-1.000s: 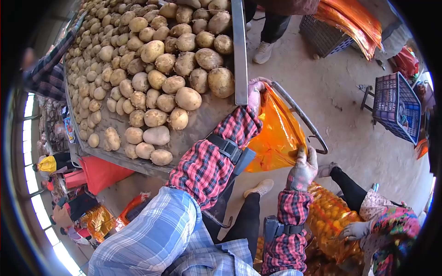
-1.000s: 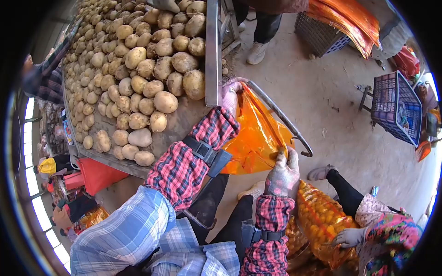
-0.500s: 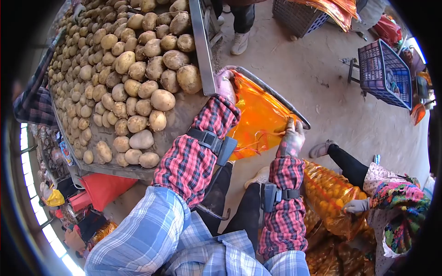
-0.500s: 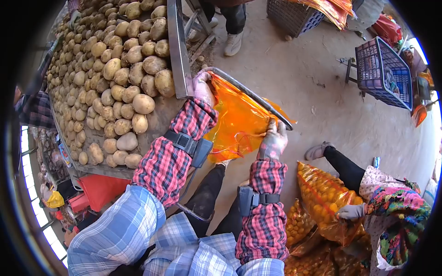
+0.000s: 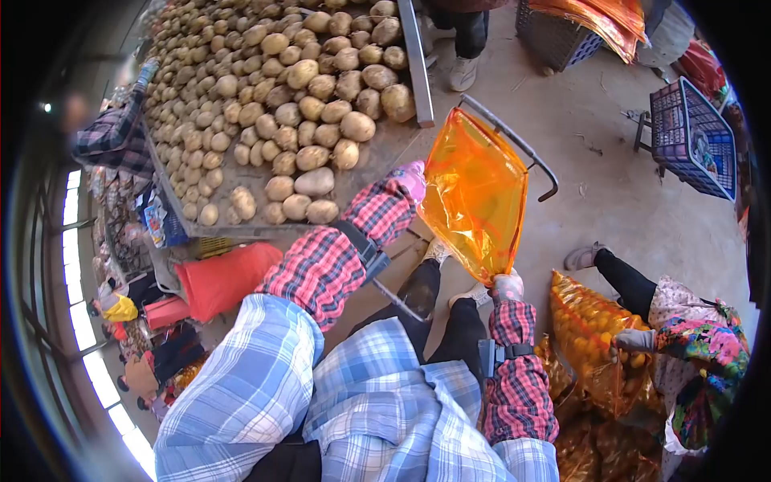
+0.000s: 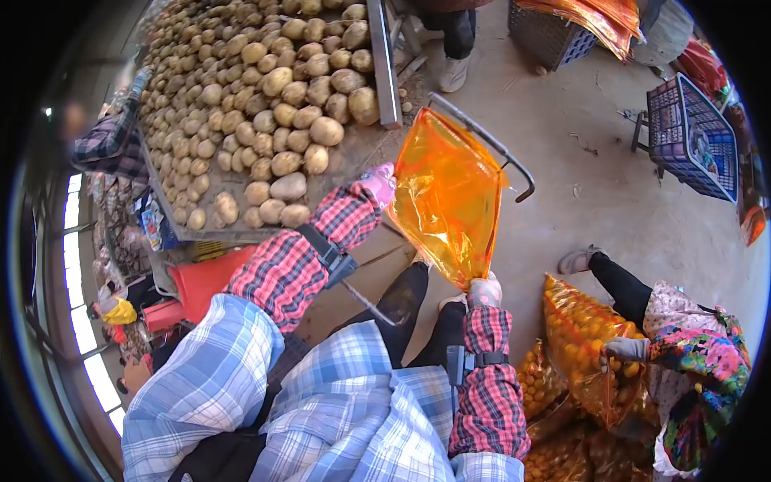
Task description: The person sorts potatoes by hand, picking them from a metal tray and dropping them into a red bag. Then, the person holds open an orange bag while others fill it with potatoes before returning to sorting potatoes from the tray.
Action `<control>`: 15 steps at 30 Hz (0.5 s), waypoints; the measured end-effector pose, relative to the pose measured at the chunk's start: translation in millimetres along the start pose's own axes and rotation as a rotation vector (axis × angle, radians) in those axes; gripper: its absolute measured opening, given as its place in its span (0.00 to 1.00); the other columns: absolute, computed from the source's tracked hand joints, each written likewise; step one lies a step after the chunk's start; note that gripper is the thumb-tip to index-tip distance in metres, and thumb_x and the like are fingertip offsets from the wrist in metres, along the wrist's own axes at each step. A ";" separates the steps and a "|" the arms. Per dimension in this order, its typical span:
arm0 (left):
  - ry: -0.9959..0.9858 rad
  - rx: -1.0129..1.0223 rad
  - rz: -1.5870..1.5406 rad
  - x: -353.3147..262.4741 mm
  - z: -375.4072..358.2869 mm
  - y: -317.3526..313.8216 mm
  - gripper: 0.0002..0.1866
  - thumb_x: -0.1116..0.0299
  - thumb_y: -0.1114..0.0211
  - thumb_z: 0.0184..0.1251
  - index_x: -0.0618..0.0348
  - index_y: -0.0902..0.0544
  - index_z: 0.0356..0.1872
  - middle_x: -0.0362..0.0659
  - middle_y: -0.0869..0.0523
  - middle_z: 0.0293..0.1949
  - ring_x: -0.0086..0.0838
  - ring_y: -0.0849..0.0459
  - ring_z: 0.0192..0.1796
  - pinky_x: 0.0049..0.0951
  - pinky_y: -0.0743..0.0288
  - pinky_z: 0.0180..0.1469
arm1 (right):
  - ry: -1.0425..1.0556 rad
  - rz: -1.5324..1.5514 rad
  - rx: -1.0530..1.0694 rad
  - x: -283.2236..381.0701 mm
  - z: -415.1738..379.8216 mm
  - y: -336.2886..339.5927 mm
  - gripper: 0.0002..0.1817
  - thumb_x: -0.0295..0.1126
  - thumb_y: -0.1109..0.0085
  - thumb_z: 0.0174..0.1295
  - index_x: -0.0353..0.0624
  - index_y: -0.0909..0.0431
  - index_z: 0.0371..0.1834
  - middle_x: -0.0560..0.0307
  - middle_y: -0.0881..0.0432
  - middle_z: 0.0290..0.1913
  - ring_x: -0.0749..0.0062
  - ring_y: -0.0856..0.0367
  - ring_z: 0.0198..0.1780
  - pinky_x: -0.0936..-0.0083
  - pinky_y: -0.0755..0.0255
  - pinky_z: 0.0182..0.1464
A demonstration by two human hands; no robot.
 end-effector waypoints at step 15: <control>-0.076 -0.173 0.107 48.6 -87.1 30.6 0.19 0.63 0.43 0.73 0.55 0.22 0.62 0.54 0.14 0.55 0.49 0.18 0.60 0.44 0.25 0.60 | 0.047 -0.363 0.305 46.8 -139.1 -65.6 0.20 0.40 0.39 0.67 0.38 0.18 0.55 0.55 0.13 0.38 0.69 0.15 0.36 0.71 0.24 0.38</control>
Point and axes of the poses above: each hand's wrist, its own z-axis towards the middle knuckle, its own y-axis out of the back of the hand, x = y × z, the point moved 7 cm from there along z, towards the middle knuckle
